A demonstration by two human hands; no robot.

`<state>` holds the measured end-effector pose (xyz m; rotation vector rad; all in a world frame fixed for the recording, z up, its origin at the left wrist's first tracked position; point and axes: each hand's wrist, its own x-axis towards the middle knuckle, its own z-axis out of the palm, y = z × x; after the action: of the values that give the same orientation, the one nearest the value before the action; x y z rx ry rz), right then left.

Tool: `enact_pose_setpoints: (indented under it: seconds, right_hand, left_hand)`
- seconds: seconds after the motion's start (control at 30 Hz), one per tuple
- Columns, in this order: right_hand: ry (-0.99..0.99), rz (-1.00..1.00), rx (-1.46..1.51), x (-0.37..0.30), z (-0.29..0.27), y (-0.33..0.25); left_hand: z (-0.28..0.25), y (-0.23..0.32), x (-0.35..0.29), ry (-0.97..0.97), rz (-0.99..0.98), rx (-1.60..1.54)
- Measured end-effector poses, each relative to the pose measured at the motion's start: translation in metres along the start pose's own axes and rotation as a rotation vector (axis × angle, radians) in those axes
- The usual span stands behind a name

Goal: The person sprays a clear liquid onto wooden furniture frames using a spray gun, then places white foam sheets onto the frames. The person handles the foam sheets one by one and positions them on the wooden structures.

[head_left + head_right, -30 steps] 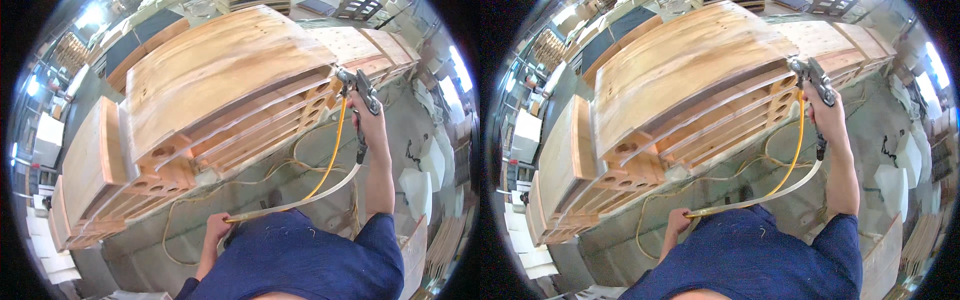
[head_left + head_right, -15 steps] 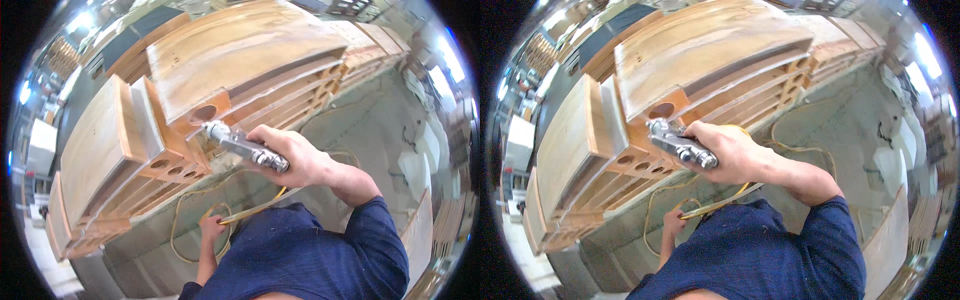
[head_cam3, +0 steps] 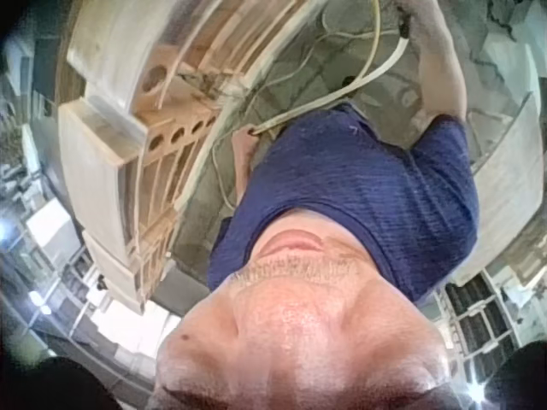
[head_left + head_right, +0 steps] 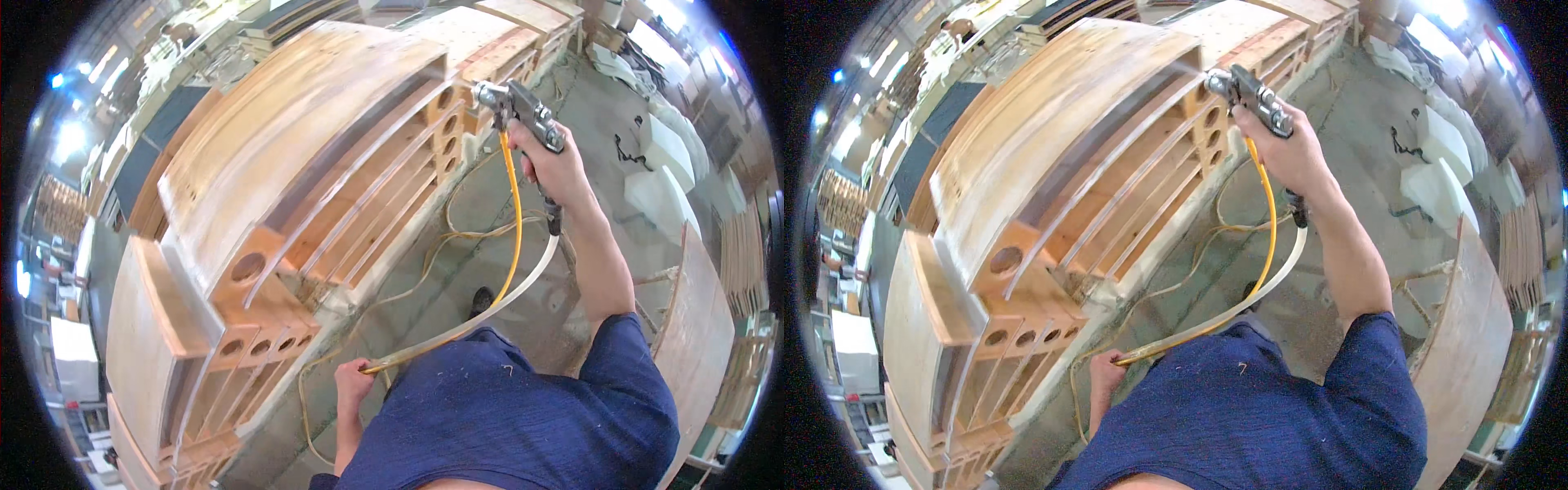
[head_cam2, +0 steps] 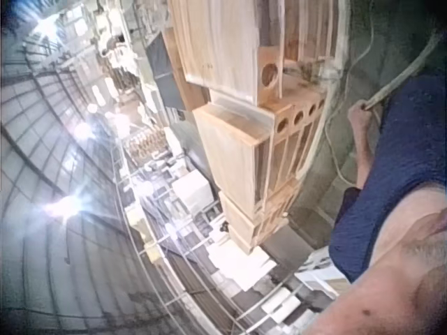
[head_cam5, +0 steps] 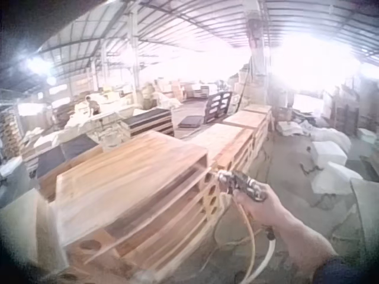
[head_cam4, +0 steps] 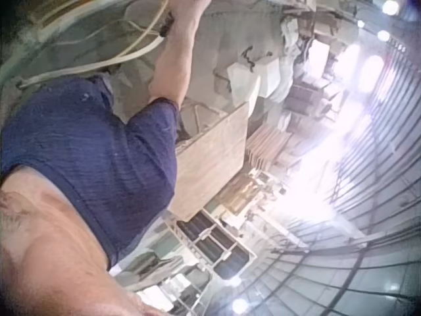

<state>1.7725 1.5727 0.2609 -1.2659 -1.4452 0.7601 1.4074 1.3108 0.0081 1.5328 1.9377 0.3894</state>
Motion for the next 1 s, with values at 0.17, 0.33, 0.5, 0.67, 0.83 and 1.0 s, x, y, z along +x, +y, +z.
enact_pose_setpoints:
  seconds: [0.17,0.33,0.5,0.67,0.83,1.0]
  right_hand:
    - [0.031,0.113,-0.036,0.065,-0.083,0.082]
    - [0.04,0.234,-0.046,0.09,-0.152,0.186]
    - [0.011,0.254,-0.244,0.139,-0.185,0.268]
    - [-0.094,0.273,-0.274,0.188,-0.194,0.303]
    - [-0.253,0.211,-0.267,0.234,-0.198,0.323]
    - [-0.234,0.298,-0.283,0.305,-0.23,0.358]
  left_hand:
    - [0.047,0.072,0.058,-0.056,-0.074,0.015]
    - [0.111,0.14,0.096,-0.08,-0.119,0.021]
    - [0.137,0.214,0.12,-0.173,-0.098,0.03]
    - [0.168,0.243,0.163,-0.237,-0.204,0.056]
    - [0.192,0.29,0.22,-0.223,-0.198,0.057]
    - [0.21,0.333,0.291,-0.227,-0.166,0.038]
